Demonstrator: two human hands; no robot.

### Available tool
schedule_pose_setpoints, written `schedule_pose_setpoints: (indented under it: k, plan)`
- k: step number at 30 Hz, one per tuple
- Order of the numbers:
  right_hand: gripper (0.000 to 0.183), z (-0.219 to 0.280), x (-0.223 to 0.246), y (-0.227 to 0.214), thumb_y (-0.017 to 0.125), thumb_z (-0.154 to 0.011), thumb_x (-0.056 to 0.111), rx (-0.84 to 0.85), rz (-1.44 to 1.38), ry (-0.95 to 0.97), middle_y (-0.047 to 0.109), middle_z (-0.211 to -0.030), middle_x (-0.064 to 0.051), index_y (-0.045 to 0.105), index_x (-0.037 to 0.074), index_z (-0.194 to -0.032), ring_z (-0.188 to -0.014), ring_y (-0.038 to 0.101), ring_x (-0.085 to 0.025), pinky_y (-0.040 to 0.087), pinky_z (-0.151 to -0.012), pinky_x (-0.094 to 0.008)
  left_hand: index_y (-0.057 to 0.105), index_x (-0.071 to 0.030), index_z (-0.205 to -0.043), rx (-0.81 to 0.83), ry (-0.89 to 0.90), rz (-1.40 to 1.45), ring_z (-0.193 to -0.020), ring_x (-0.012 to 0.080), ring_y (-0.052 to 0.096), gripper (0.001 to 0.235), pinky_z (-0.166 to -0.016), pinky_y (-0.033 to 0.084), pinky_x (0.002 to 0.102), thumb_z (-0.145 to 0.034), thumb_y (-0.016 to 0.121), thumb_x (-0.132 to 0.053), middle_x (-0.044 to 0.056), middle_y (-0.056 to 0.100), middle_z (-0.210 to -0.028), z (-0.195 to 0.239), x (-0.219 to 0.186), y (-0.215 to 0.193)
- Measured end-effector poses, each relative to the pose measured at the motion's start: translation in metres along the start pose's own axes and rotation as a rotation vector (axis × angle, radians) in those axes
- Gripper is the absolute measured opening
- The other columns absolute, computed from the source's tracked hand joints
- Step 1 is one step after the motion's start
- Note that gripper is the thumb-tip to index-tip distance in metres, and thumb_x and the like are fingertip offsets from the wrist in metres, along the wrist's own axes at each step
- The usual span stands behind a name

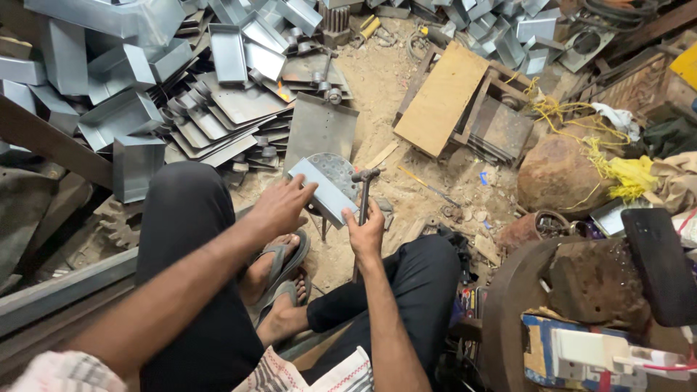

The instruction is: The person uses a hammer to attach circular metal plates onto rectangular metal boxes. The person picks up metal boxes and plates from a large pile on the floor, positions the plate over holes on the box, and hammers metal pins or fasteners into place.

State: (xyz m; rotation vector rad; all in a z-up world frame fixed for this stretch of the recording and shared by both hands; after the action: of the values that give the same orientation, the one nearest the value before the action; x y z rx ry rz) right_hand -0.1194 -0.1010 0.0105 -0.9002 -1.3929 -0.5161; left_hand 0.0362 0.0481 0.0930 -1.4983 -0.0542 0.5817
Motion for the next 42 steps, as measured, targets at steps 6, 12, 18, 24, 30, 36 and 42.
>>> schedule_pose_setpoints:
  k: [6, 12, 18, 24, 30, 36, 42]
  plan:
    - [0.039, -0.003, 0.013, 0.003, 0.077, -0.088, 0.01, 0.074, -0.038, -0.057, 0.076, -0.114, -0.012, 0.064, -0.002, -0.122, -0.1, 0.072, -0.018, 0.056, -0.088, -0.031, 0.051, -0.005, -0.137, -0.205, -0.057, 0.361, -0.118, 0.0463, 0.059, 0.076, -0.101, 0.05, 0.048, -0.073, 0.088, -0.022, 0.026, 0.039, -0.15, -0.014, -0.021, -0.011]
    - [0.049, 0.002, 0.019, 0.005, 0.076, -0.089, 0.006, 0.077, -0.048, 0.027, 0.074, -0.121, -0.015, 0.056, -0.005, -0.133, -0.107, 0.069, -0.018, 0.054, -0.093, -0.031, 0.047, -0.006, -0.148, -0.313, -0.082, 1.286, -0.135, 0.0363, 0.055, 0.079, -0.1, 0.055, 0.038, -0.073, 0.054, 0.018, 0.019, 0.025, -0.165, -0.026, -0.031, -0.045]
    - [0.05, 0.002, 0.011, 0.005, 0.075, -0.091, 0.006, 0.098, -0.061, 0.013, 0.074, -0.124, -0.016, 0.055, -0.007, -0.135, -0.108, 0.07, -0.019, 0.053, -0.095, -0.03, 0.025, -0.008, -0.16, -0.375, 0.02, 1.82, -0.129, 0.0377, 0.064, 0.09, -0.104, 0.059, 0.04, -0.082, 0.067, 0.01, 0.024, 0.036, -0.163, -0.018, -0.022, -0.067]
    - [0.052, 0.0, 0.01, 0.004, 0.076, -0.09, 0.009, 0.089, 0.035, 0.012, 0.074, -0.122, -0.016, 0.055, -0.007, -0.136, -0.108, 0.07, -0.019, 0.054, -0.095, -0.03, 0.025, -0.016, -0.165, -0.396, -0.121, 1.846, -0.118, 0.0219, 0.068, 0.083, -0.1, 0.058, 0.033, -0.093, 0.064, 0.0, 0.031, 0.062, -0.14, -0.022, -0.016, -0.061]
    - [0.053, 0.0, 0.011, 0.004, 0.076, -0.089, 0.01, 0.084, 0.013, 0.055, 0.074, -0.123, -0.017, 0.056, -0.007, -0.136, -0.107, 0.071, -0.019, 0.054, -0.094, -0.03, 0.041, 0.025, -0.128, -0.405, -0.185, 1.939, -0.129, 0.0223, 0.062, 0.054, -0.106, 0.055, 0.044, -0.103, 0.068, -0.015, 0.01, 0.061, -0.157, -0.029, -0.013, -0.055]
    - [0.054, 0.004, 0.012, 0.006, 0.077, -0.089, 0.011, 0.064, -0.035, 0.063, 0.072, -0.124, -0.016, 0.056, -0.006, -0.136, -0.109, 0.069, -0.019, 0.054, -0.093, -0.031, 0.043, -0.013, -0.151, -0.342, 0.044, 0.01, -0.143, 0.0434, 0.035, 0.109, -0.113, 0.028, 0.061, -0.053, 0.089, -0.021, 0.026, 0.039, -0.158, -0.035, -0.016, -0.027]
    - [0.039, 0.005, 0.012, 0.001, 0.078, -0.092, 0.026, -0.025, 0.288, 0.116, 0.078, -0.106, -0.017, 0.071, 0.0, -0.12, -0.09, 0.071, -0.028, 0.055, -0.084, -0.037, 0.055, -0.015, -0.133, -0.154, 0.239, -0.278, -0.139, 0.0304, 0.049, 0.066, -0.12, 0.038, 0.052, -0.076, 0.087, -0.024, 0.011, 0.06, -0.138, -0.046, -0.006, 0.05]
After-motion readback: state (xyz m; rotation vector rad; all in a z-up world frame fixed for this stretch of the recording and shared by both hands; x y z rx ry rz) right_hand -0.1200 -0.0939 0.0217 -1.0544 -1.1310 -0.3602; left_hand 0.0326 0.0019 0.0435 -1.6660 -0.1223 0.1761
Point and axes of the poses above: each hand's wrist, its own z-axis away from the middle knuckle, its own y-axis out of the palm, x = y × z, the point moved 1 cm from there along -z, towards the middle knuckle
